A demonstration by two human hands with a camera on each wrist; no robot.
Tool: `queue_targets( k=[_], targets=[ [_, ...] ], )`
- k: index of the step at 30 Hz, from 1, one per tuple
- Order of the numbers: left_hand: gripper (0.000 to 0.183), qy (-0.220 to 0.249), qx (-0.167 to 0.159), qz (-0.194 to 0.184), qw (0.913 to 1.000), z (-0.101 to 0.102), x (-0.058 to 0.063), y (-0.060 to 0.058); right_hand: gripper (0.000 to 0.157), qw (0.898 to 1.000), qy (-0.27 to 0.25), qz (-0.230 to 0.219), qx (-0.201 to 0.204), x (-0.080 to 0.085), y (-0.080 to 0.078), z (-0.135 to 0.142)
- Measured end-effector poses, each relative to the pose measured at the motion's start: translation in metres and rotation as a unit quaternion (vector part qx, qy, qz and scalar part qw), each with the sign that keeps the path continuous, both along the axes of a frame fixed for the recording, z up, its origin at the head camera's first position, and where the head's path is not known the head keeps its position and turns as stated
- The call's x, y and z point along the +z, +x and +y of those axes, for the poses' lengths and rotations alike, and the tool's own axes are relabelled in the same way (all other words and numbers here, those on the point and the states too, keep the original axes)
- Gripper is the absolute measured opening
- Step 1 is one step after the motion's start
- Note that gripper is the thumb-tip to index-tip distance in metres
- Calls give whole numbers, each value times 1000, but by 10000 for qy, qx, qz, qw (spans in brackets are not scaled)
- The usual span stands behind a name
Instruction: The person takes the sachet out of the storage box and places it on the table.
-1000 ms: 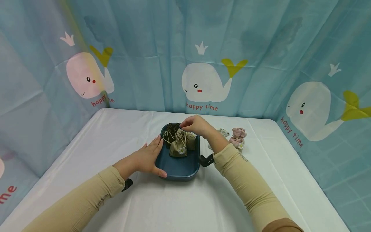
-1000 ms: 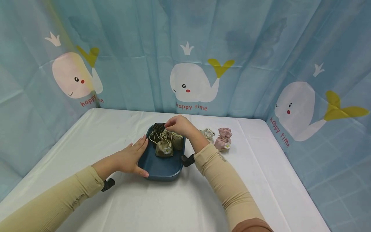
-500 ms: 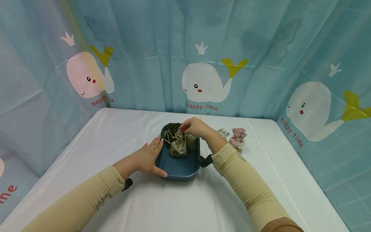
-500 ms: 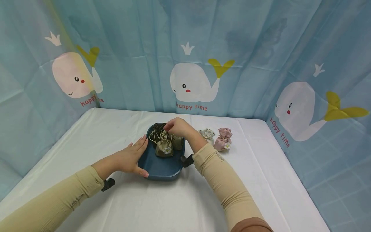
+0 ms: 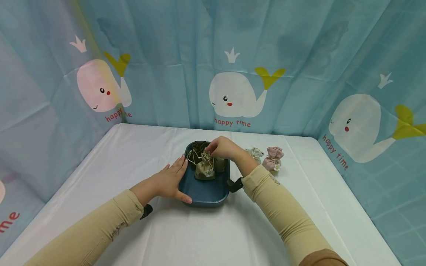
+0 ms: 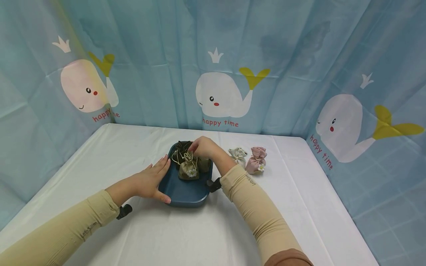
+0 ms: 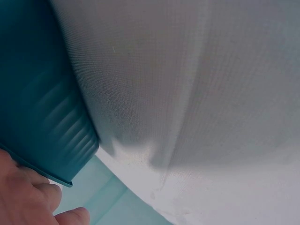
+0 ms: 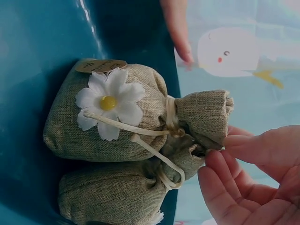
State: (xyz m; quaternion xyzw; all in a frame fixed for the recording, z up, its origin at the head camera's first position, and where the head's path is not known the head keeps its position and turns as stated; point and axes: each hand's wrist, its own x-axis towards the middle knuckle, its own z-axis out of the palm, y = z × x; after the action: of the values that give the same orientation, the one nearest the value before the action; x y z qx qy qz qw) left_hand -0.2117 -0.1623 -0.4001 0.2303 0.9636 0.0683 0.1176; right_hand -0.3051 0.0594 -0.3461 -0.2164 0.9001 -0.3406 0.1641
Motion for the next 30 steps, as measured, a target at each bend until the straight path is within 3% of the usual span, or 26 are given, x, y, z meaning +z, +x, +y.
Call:
queue_targets(
  k=[15,25,30],
  targets=[
    [133,3,-40,-1,10000,0,1,0,7,9993,294,224,-16,-6,-1,-2],
    [132,144,-80,-12,9999,-1,1,1,16,9991,366,208,89,-7,0,-4],
    [132,158,-79,3,9998,-1,1,2,5,9988,354,288,175,-8,0,-4]
  ],
)
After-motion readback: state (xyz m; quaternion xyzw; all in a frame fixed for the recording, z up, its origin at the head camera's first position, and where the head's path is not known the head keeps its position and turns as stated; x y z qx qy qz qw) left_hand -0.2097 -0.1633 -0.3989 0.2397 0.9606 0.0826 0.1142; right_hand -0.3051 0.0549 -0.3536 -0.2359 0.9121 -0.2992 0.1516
